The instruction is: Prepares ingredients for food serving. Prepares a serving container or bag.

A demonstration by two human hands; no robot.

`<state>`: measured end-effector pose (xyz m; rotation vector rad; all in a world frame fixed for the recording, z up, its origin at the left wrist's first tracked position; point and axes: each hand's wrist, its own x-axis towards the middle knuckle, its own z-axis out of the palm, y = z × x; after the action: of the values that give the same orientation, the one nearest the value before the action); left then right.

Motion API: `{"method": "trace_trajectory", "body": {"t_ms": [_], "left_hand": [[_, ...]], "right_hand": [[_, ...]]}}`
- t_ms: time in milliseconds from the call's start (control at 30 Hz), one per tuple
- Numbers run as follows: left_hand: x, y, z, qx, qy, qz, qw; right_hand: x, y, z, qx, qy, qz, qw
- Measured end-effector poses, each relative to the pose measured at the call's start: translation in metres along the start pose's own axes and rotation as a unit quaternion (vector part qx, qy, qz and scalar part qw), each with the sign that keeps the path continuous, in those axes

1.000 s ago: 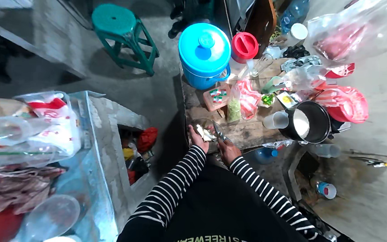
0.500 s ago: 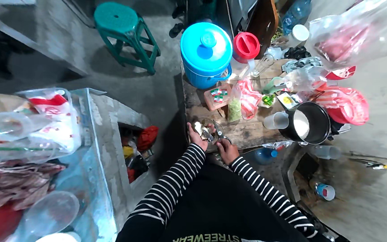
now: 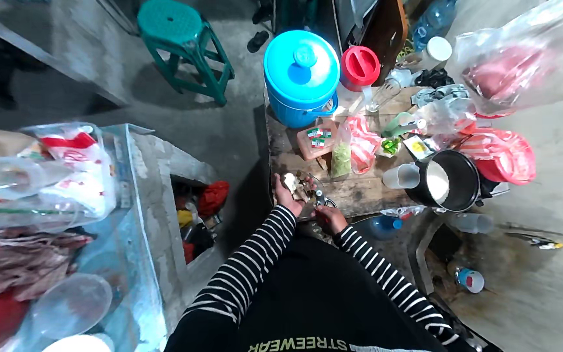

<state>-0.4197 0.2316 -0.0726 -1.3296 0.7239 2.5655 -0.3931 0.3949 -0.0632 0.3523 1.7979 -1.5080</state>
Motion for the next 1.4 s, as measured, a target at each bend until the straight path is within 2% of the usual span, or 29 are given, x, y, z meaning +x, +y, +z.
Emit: {"method": "trace_trajectory", "body": {"t_ms": [100,233,333,467,533,600,633,700,900,1133,1300,1400], "left_hand": [[0.013,-0.005,-0.003,-0.048,-0.016,-0.011,0.999],[0.014,-0.006,-0.003,-0.058,0.006,-0.014,0.998],[0.017,-0.005,-0.005,-0.062,0.016,-0.015,0.998],[0.022,-0.005,-0.013,-0.049,0.029,-0.002,0.998],[0.021,-0.001,-0.015,-0.053,0.018,0.011,0.998],[0.014,0.005,-0.018,-0.051,0.010,0.017,0.998],[0.010,0.008,-0.021,-0.046,0.005,0.018,0.999],[0.006,0.012,-0.028,-0.055,0.003,0.018,0.998],[-0.009,0.022,-0.047,-0.088,-0.003,0.011,0.996],[-0.011,0.031,-0.064,-0.108,0.000,0.019,0.994],[-0.010,0.033,-0.064,-0.099,-0.009,0.011,0.995],[-0.005,0.030,-0.064,-0.089,-0.010,0.005,0.996]], "right_hand": [[0.002,-0.006,-0.005,-0.177,0.054,-0.020,0.983],[-0.010,-0.026,-0.001,-0.401,0.098,-0.073,0.908],[-0.012,-0.024,0.000,-0.431,0.124,-0.131,0.884],[-0.011,-0.019,-0.002,-0.361,0.206,-0.260,0.872],[-0.003,-0.033,-0.013,-0.382,0.246,-0.210,0.866],[0.012,-0.057,-0.028,-0.453,0.208,-0.071,0.864],[0.021,-0.067,-0.033,-0.498,0.181,-0.015,0.848],[0.037,-0.086,-0.035,-0.570,0.135,0.037,0.809],[0.062,-0.121,-0.022,-0.649,0.112,0.046,0.751],[0.077,-0.126,-0.007,-0.669,0.104,0.070,0.732],[0.080,-0.122,-0.016,-0.655,0.118,0.055,0.744],[0.074,-0.113,-0.032,-0.610,0.156,0.061,0.774]]}}
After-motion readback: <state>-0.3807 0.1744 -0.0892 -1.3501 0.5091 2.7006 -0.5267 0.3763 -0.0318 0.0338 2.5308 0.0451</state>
